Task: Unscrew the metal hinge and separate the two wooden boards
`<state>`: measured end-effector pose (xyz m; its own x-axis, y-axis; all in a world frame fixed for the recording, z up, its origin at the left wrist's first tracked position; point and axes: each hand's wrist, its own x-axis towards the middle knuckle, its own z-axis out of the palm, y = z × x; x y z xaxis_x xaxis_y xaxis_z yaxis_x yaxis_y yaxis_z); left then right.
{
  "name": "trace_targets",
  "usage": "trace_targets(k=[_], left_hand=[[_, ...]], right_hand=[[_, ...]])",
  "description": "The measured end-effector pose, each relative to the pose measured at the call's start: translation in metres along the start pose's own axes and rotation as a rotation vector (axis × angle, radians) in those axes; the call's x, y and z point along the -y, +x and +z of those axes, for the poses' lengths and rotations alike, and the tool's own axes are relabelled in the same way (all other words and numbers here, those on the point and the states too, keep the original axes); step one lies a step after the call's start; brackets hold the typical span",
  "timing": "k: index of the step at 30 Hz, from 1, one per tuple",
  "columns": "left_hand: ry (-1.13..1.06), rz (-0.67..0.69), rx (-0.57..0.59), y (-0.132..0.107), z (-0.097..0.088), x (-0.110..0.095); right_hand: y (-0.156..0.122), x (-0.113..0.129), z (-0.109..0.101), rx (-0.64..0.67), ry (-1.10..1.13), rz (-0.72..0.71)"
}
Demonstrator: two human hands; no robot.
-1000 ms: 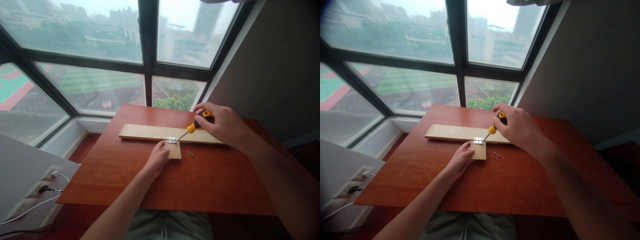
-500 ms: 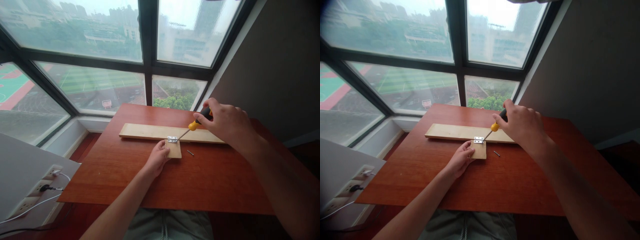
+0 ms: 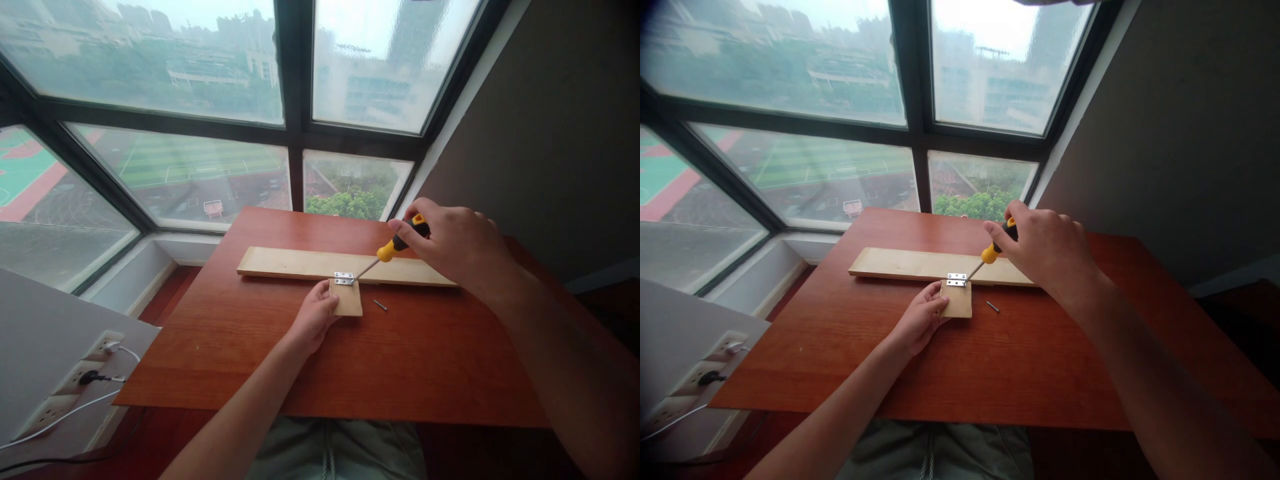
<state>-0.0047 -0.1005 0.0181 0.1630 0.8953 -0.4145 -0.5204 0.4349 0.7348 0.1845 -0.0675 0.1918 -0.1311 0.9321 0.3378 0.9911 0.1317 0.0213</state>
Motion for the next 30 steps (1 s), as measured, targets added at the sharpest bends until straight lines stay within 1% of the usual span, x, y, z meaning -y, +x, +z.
trace_targets(k=[1, 3, 7, 9, 11, 15, 17, 19, 23, 25, 27, 30], left_hand=[[0.0, 0.0, 0.0, 0.0, 0.0, 0.0001], [0.002, 0.0, 0.0, 0.0001, -0.0002, 0.0004], [0.007, -0.003, -0.004, 0.0009, -0.0006, 0.0009], [0.008, -0.006, -0.007, 0.0013, -0.0005, 0.0008], [0.005, -0.006, -0.006, 0.0015, -0.0006, 0.0007], [-0.004, -0.004, 0.001, 0.0015, -0.001, 0.0009], [-0.005, -0.005, 0.0, 0.0014, -0.0008, 0.001], [-0.006, -0.006, -0.001, 0.0012, -0.0003, 0.0009], [-0.005, -0.013, -0.009, 0.0008, 0.0004, 0.0001], [-0.003, -0.015, -0.008, 0.0008, 0.0002, 0.0], [0.0, -0.012, -0.002, 0.0011, -0.0004, 0.0005], [0.0, -0.004, 0.002, 0.0022, -0.0016, 0.0018]], right_hand=[[0.0006, 0.0, -0.0004, 0.002, 0.004, 0.006], [0.0016, -0.0014, -0.0013, 0.013, 0.092, -0.016], [0.0019, -0.0068, -0.0018, 0.128, 0.468, -0.126], [0.0016, -0.0081, -0.0014, 0.169, 0.573, -0.164], [0.0014, -0.0073, -0.0009, 0.15, 0.524, -0.16], [0.0025, -0.0031, 0.0001, 0.034, 0.152, -0.035], [0.0029, -0.0023, 0.0001, 0.005, 0.044, 0.002], [0.0026, -0.0028, -0.0007, 0.003, 0.062, -0.01], [0.0011, -0.0061, -0.0027, 0.074, 0.302, -0.089], [0.0008, -0.0072, -0.0024, 0.107, 0.382, -0.121], [0.0009, -0.0068, -0.0011, 0.086, 0.343, -0.119], [0.0015, -0.0041, 0.0013, 0.005, 0.136, -0.047]])
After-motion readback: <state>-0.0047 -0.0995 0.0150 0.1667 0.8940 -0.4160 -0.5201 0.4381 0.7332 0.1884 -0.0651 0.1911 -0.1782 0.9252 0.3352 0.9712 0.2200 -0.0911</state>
